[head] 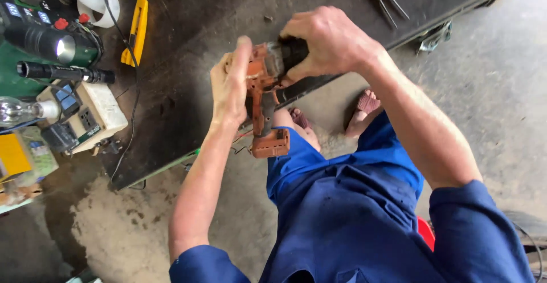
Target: Disassembling a power drill to inspect and install carbon brushes, then reassembling the housing.
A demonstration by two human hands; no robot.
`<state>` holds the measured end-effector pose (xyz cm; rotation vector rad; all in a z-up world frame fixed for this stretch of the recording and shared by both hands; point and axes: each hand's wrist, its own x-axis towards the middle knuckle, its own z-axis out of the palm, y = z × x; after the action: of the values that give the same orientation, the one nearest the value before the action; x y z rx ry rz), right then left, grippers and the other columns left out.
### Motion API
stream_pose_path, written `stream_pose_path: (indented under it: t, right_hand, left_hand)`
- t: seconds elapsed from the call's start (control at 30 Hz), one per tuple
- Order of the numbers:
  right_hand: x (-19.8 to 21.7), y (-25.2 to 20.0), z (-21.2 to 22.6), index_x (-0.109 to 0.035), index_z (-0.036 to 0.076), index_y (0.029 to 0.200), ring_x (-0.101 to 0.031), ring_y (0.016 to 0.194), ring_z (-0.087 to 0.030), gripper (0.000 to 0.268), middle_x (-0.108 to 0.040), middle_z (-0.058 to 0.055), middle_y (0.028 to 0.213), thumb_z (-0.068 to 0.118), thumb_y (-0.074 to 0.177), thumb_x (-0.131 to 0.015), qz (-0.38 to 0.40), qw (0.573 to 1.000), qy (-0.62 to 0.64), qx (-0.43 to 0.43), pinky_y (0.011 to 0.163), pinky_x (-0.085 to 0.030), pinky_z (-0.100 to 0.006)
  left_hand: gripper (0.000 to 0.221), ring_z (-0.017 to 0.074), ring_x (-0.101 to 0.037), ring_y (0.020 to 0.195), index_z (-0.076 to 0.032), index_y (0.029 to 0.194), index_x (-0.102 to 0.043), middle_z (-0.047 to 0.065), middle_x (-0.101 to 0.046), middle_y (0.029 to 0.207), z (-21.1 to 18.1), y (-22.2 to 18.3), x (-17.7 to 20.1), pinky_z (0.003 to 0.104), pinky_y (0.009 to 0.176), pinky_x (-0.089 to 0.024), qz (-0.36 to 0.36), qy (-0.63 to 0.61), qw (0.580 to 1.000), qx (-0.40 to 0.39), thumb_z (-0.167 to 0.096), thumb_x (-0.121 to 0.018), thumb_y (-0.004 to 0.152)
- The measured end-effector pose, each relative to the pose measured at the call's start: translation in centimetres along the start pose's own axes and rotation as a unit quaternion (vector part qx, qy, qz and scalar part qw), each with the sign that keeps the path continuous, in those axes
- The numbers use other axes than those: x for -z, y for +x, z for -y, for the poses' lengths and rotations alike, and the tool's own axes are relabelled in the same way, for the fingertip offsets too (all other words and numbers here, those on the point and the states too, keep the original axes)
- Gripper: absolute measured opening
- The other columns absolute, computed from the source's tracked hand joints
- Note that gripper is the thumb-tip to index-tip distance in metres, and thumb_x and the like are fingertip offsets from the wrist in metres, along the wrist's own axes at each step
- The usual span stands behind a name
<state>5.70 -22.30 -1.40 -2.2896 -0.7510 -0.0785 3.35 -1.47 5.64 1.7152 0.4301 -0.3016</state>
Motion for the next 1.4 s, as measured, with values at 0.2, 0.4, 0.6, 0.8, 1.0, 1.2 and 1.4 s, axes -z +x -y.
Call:
stream_pose_path:
  t: [0.2, 0.4, 0.6, 0.8, 1.0, 1.2, 1.4]
  right_hand:
    - [-1.8, -0.5, 0.7, -0.072, 0.006, 0.113, -0.061, 0.058, -0.026, 0.068, -0.063, -0.005, 0.079, 0.067, 0.084, -0.079, -0.092, 0.993, -0.073, -0.003, 0.048, -0.043, -0.042]
    - [-2.6, -0.6, 3.1, -0.072, -0.001, 0.122, -0.064, 0.097, -0.036, 0.083, -0.066, -0.008, 0.087, 0.075, 0.09, -0.066, -0.13, 0.979, -0.156, -0.025, 0.066, -0.054, -0.045]
    - [-0.8, -1.2, 2.1, -0.064, -0.007, 0.129, -0.06, 0.119, -0.041, 0.08, -0.067, -0.022, 0.115, 0.052, 0.08, -0.085, -0.098, 0.985, 0.118, -0.082, 0.105, -0.053, -0.049]
    - [0.3, -1.9, 2.3, -0.071, -0.005, 0.121, -0.065, 0.115, -0.042, 0.047, -0.07, -0.021, 0.11, 0.025, 0.088, -0.085, -0.17, 0.951, 0.223, -0.13, 0.1, -0.055, -0.05]
    - [-0.5, 1.8, 0.6, -0.078, -0.001, 0.114, -0.071, 0.095, -0.035, 0.02, -0.07, -0.017, 0.103, -0.001, 0.094, -0.081, -0.22, 0.945, 0.16, -0.184, 0.082, -0.059, -0.041]
    - [-2.1, 4.7, -1.6, -0.083, 0.009, 0.115, -0.064, 0.073, -0.023, 0.025, -0.061, -0.006, 0.099, 0.012, 0.093, -0.093, -0.153, 0.976, -0.001, -0.155, 0.052, -0.048, -0.037]
    - [-3.5, 4.7, -1.7, -0.085, 0.018, 0.103, -0.055, 0.066, -0.023, 0.01, -0.062, -0.002, 0.079, 0.015, 0.093, -0.085, -0.119, 0.977, -0.107, -0.144, 0.055, -0.034, -0.041]
  left_hand:
    - [0.054, 0.0109, -0.034, 0.067, -0.017, 0.068, -0.036, -0.005, -0.036, 0.067, -2.6, 3.6, 1.6, 0.033, 0.064, -0.033, 0.043, 0.303, 0.952, -0.029, -0.062, -0.054, 0.092]
    - [0.044, 0.0107, -0.044, 0.064, -0.016, 0.075, -0.05, -0.006, -0.047, 0.066, -3.4, 8.4, 2.6, 0.032, 0.063, -0.039, 0.144, 0.376, 0.915, -0.03, -0.055, -0.059, 0.095]
    - [0.037, 0.016, -0.053, 0.058, -0.019, 0.081, -0.053, -0.005, -0.052, 0.059, -4.1, 11.2, 3.8, 0.034, 0.059, -0.042, 0.198, 0.425, 0.879, -0.082, -0.05, -0.054, 0.1]
    - [0.03, 0.0338, -0.065, 0.056, -0.016, 0.091, -0.054, 0.008, -0.058, 0.054, -1.2, 12.8, 5.4, 0.045, 0.059, -0.049, 0.195, 0.479, 0.81, -0.277, -0.041, -0.05, 0.107]
    - [0.031, 0.0391, -0.067, 0.058, -0.015, 0.099, -0.054, 0.011, -0.06, 0.057, -2.6, 11.5, 4.2, 0.048, 0.057, -0.048, 0.154, 0.461, 0.826, -0.285, -0.045, -0.052, 0.106]
    - [0.04, 0.0498, -0.063, 0.066, -0.013, 0.1, -0.05, 0.016, -0.067, 0.069, -4.9, 11.3, 3.1, 0.053, 0.052, -0.042, 0.176, 0.44, 0.853, -0.217, -0.053, -0.049, 0.103]
    - [0.049, 0.0369, -0.065, 0.079, -0.018, 0.129, -0.052, 0.011, -0.071, 0.09, -7.6, 9.7, 7.7, 0.047, 0.065, -0.048, 0.178, 0.4, 0.894, -0.094, -0.058, -0.046, 0.101]
